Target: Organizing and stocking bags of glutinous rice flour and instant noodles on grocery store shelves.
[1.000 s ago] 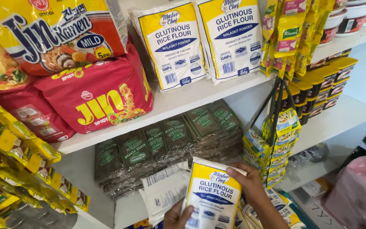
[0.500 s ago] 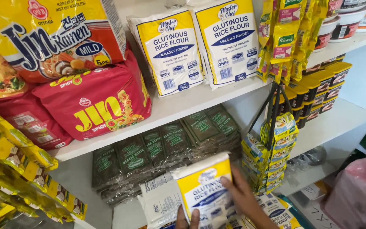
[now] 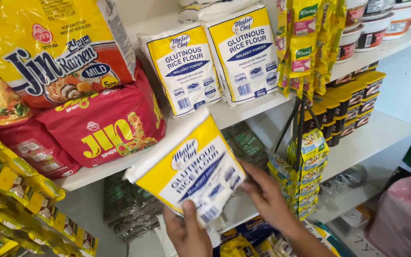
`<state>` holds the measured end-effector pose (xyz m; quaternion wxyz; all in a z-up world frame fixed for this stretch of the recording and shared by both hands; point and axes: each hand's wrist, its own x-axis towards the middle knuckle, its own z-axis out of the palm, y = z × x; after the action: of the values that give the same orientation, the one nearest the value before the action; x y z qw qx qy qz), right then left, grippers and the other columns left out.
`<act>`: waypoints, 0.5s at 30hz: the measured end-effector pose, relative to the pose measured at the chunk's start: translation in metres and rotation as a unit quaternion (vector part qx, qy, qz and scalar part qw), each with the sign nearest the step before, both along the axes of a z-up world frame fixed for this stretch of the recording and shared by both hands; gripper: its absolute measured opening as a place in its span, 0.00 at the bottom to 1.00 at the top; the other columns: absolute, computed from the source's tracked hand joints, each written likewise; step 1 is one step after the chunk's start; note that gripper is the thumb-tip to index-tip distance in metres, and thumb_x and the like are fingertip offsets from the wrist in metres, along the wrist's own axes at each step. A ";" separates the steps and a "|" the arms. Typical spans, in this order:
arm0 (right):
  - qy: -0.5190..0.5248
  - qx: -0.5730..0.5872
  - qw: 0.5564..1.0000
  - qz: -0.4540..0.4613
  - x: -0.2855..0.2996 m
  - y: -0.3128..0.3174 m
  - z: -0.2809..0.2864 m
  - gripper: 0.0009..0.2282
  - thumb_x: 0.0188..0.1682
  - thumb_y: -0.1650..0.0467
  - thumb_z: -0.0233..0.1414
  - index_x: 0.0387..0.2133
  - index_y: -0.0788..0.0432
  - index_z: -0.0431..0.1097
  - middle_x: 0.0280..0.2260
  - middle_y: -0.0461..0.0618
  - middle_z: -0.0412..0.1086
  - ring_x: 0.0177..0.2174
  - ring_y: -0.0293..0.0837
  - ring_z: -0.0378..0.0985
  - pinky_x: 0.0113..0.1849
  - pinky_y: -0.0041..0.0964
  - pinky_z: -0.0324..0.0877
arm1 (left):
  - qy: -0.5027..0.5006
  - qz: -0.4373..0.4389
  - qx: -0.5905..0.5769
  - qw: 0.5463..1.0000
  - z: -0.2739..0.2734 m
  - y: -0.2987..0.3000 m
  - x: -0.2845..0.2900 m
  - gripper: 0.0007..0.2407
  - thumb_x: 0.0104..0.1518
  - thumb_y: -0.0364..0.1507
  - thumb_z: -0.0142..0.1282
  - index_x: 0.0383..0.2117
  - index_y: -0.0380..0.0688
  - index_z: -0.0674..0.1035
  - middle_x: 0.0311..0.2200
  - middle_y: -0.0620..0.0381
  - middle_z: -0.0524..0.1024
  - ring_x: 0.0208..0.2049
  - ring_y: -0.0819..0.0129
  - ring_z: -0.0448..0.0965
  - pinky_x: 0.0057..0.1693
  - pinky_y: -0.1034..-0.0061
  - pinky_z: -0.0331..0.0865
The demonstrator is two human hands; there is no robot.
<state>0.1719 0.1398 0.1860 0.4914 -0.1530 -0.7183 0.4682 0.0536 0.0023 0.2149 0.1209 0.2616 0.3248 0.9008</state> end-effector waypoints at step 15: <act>0.027 0.331 0.917 -0.221 -0.051 0.075 0.136 0.18 0.51 0.78 0.56 0.56 0.64 0.66 0.47 0.64 0.74 0.45 0.61 0.79 0.45 0.46 0.74 | 0.280 0.144 -0.048 0.948 0.135 0.076 -0.049 0.16 0.70 0.33 0.48 0.57 0.33 0.69 0.51 0.48 0.75 0.52 0.68 0.73 0.60 0.72 0.67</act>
<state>0.1213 0.2150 0.3219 0.6240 -0.1239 -0.7666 0.0869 0.0050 0.0781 0.3494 -0.0937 0.4472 0.4231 0.7824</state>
